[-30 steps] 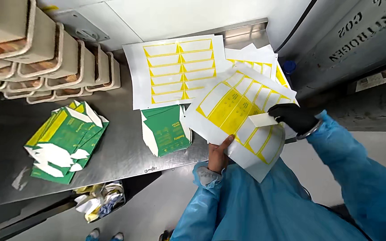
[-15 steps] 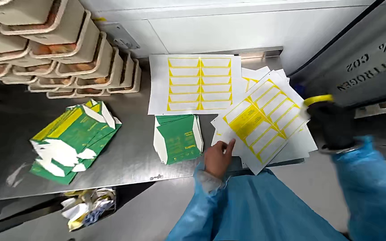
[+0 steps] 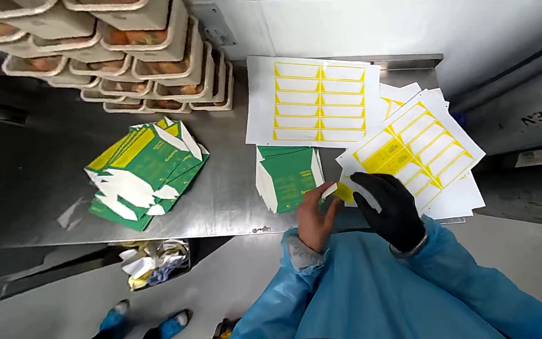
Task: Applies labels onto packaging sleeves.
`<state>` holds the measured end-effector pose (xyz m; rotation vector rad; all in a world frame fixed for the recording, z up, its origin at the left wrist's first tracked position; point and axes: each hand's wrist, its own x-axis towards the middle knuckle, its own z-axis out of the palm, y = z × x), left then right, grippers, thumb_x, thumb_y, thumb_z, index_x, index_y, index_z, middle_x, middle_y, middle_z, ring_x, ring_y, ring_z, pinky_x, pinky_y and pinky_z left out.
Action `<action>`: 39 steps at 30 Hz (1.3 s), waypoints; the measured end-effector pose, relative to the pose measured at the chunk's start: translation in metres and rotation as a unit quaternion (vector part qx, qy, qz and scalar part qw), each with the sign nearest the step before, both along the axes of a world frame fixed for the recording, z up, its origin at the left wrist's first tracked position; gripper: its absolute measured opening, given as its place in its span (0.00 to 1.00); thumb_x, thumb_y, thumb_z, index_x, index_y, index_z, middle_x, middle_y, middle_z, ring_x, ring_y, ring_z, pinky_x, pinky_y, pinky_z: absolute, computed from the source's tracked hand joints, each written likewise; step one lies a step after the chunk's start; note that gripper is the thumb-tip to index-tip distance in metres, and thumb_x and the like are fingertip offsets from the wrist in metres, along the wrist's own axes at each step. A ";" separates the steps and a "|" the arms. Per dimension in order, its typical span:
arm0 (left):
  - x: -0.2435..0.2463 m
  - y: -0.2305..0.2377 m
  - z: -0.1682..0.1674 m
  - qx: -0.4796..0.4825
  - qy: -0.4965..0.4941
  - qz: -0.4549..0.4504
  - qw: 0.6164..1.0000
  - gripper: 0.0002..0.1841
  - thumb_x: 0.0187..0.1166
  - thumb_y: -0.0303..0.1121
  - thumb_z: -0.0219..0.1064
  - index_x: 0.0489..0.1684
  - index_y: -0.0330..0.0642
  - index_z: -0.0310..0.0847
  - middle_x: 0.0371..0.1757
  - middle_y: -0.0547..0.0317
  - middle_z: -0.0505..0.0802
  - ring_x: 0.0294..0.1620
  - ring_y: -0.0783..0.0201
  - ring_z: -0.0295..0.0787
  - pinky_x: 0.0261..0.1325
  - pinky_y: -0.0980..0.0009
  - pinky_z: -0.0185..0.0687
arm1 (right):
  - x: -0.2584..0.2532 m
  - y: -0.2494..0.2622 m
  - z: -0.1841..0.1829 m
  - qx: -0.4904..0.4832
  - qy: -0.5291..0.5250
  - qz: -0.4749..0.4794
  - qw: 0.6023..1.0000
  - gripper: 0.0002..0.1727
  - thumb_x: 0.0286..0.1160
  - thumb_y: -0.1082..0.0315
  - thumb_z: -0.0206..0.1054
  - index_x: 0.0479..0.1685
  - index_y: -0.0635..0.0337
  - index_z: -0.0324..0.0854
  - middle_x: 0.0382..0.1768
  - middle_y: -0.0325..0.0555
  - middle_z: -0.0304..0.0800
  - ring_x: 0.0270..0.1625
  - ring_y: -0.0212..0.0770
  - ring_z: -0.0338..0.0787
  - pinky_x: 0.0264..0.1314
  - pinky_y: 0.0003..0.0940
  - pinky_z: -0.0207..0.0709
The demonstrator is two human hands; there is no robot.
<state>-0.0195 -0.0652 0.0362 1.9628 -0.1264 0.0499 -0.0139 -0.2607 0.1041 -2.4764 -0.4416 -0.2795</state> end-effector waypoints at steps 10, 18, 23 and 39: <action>0.016 0.071 0.030 -0.096 0.119 -0.079 0.985 0.27 0.67 0.36 0.82 0.70 0.50 0.86 0.67 0.63 0.91 0.67 0.64 0.87 0.69 0.56 0.86 | 0.004 0.057 0.004 -0.199 -0.172 0.077 0.962 0.10 0.83 0.66 0.65 0.53 0.53 0.90 0.62 0.42 0.93 0.66 0.48 0.87 0.65 0.48 0.77; 0.024 0.121 -0.002 -0.314 0.162 -0.065 0.933 0.50 0.62 0.59 0.82 0.89 0.54 0.63 0.83 0.58 0.77 0.79 0.54 0.77 0.70 0.52 0.86 | 0.024 0.070 0.019 0.209 0.072 -0.168 0.961 0.08 0.77 0.68 0.73 0.50 0.57 0.86 0.40 0.40 0.95 0.36 0.35 0.94 0.37 0.33 0.92; 0.023 0.091 0.011 -0.274 0.163 -0.031 0.947 0.56 0.52 0.54 0.90 0.89 0.54 0.63 0.80 0.58 0.78 0.78 0.56 0.77 0.70 0.53 0.87 | 0.030 0.091 0.004 0.307 0.079 -0.217 0.923 0.06 0.76 0.69 0.74 0.45 0.60 0.87 0.35 0.43 0.97 0.33 0.41 0.97 0.32 0.37 0.94; 0.040 0.086 -0.006 -0.342 0.124 0.129 0.922 0.24 0.79 0.25 0.72 0.74 0.45 0.73 0.49 0.55 0.89 0.48 0.56 0.92 0.55 0.52 0.94 | 0.043 0.100 -0.006 0.397 0.170 -0.284 0.856 0.06 0.69 0.71 0.79 0.40 0.61 0.90 0.30 0.45 0.96 0.27 0.40 0.96 0.29 0.35 0.93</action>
